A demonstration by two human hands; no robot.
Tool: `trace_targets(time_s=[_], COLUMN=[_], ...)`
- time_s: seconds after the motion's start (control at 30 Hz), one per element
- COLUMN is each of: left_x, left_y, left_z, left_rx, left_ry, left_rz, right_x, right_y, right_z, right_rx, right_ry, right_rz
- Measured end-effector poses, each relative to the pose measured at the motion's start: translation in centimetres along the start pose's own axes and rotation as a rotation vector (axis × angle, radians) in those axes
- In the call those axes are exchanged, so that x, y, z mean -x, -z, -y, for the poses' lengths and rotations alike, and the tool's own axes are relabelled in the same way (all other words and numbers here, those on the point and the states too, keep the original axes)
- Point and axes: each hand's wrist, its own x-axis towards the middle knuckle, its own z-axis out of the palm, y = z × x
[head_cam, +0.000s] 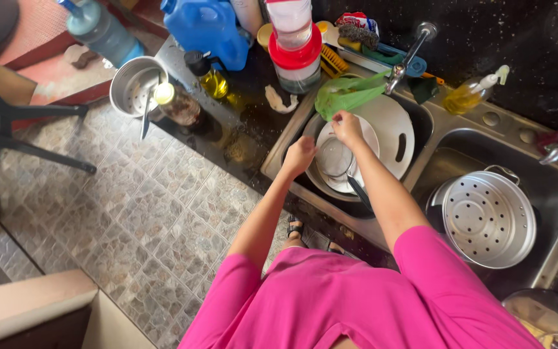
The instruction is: The person removes a helmet and a colorful bag from a scooter, then places them into a top-loading washing machine. Afterward, the person washes a metal steamer insert in the kitchen sink using a sponge and soap, rinses it, and places it on a drying rack.
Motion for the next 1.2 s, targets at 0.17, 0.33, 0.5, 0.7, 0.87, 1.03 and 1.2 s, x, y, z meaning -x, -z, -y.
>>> trace_targets(time_s=[0.17,0.33,0.5,0.7,0.87,1.03,1.2], left_x=[-8.3,-11.3,-13.0,-16.0,-16.2,-17.0,-17.7], left_y=[-1.0,3.1,7.9,4.8,-2.8,-5.0,-2.0], left_z=[0.6,0.5,-2.5,1.9,5.1,4.6,1.7], left_rx=[-0.090,0.249,-0.058,-0.002,-0.009,0.247,0.578], left_ry=[0.054,0.038,-0.305,-0.127,-0.050,0.220,0.214], left_rz=[-0.188,-0.452,-0.210,0.024,0.107,0.126,0.164], right_x=[-0.1,-3.7,-4.4,0.6,4.5,2.9,-3.2], right_y=[-1.9,-8.1,-15.0,-8.0,4.7,7.4,3.9], right_z=[2.3,5.2,4.2,2.0,4.3,6.5,5.1], right_rx=[0.015,-0.012,0.019,-0.109,-0.346,-0.617,-0.771], right_ry=[-0.114,0.243,0.345,-0.131,-0.390,-0.480,-0.491], right_rz=[0.028,0.046,0.116,-0.088,-0.299,-0.373,-0.430])
